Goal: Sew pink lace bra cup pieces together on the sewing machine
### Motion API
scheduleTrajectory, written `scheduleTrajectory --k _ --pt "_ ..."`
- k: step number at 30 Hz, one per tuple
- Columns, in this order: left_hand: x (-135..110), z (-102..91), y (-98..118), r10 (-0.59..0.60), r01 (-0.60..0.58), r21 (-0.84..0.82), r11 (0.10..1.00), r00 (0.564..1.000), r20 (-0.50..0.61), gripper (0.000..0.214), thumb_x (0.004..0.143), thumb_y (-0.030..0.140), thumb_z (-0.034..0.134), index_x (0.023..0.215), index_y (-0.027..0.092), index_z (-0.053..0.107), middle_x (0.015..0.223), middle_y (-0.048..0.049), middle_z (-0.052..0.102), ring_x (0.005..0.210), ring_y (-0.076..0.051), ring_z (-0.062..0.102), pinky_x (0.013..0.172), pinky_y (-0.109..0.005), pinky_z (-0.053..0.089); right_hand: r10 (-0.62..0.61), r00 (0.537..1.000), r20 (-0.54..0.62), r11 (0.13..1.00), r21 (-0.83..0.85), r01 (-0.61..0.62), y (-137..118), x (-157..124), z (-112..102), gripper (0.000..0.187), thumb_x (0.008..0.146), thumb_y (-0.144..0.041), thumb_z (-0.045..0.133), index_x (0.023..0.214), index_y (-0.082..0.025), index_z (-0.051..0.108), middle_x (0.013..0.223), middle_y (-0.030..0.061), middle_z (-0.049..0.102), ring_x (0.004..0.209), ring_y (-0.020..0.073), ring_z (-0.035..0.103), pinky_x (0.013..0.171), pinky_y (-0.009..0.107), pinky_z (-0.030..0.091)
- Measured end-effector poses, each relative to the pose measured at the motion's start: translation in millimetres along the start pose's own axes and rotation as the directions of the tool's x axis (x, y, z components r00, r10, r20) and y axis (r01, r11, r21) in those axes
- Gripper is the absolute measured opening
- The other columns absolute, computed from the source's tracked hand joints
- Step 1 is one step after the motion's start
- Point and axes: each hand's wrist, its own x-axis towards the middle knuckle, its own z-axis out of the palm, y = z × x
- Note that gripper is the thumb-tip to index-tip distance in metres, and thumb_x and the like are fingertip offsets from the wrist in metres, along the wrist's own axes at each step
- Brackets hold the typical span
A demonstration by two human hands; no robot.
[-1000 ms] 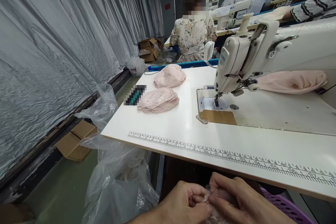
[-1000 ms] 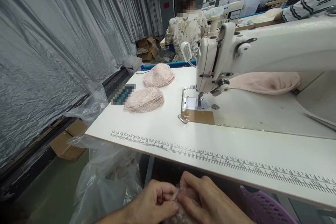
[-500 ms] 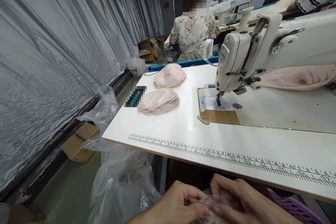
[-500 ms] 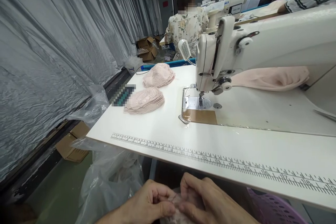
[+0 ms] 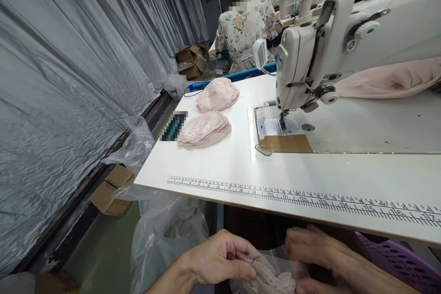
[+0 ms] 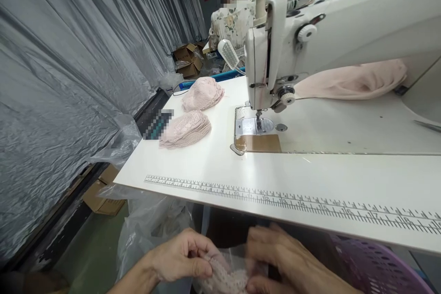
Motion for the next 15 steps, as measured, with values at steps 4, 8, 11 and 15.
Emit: scheduleTrajectory --k 4,8,11,15 --pt "2 4.5 3 -0.036 0.035 0.1 0.994 0.999 0.017 0.061 0.064 0.063 0.072 0.099 0.012 0.073 0.081 -0.0085 0.069 0.071 -0.016 0.063 0.073 -0.027 0.048 -0.044 0.998 0.045 0.997 0.068 0.041 -4 8 0 0.066 0.065 -0.026 0.078 0.126 -0.029 0.053 0.127 0.0046 0.054 0.123 0.0256 0.045 0.102 0.036 0.036" --pt "-2 8.5 7 -0.003 0.039 0.265 0.963 0.99 -0.138 0.046 0.073 0.056 0.067 0.082 0.011 0.072 0.062 -0.0007 0.058 0.055 -0.009 0.048 0.055 -0.019 0.038 -0.041 0.997 0.06 0.998 -0.034 0.044 -9 23 1 0.02 0.066 -0.022 0.075 0.086 -0.023 0.068 0.085 0.0007 0.063 0.081 0.0195 0.064 0.069 0.027 0.052" --pt "-8 9.6 7 0.142 0.038 0.529 0.848 0.945 -0.296 0.031 0.08 0.041 0.062 0.067 0.013 0.063 0.056 0.0034 0.049 0.054 -0.008 0.041 0.052 -0.019 0.03 -0.079 0.994 -0.077 0.991 -0.114 0.07 -1 32 17 0.014 0.083 -0.019 0.053 0.09 -0.02 0.066 0.092 0.0079 0.066 0.087 0.0232 0.065 0.077 0.035 0.052" --pt "-4 13.8 -8 0.092 0.05 0.307 0.95 0.897 -0.431 0.043 0.078 0.056 0.059 0.065 0.017 0.047 0.049 0.004 0.047 0.046 -0.01 0.048 0.047 -0.019 0.035 -0.512 0.801 -0.312 0.797 -0.521 0.306 13 39 63 0.033 0.088 -0.02 0.049 0.121 -0.021 0.053 0.119 0.0137 0.063 0.104 0.0286 0.063 0.084 0.04 0.052"
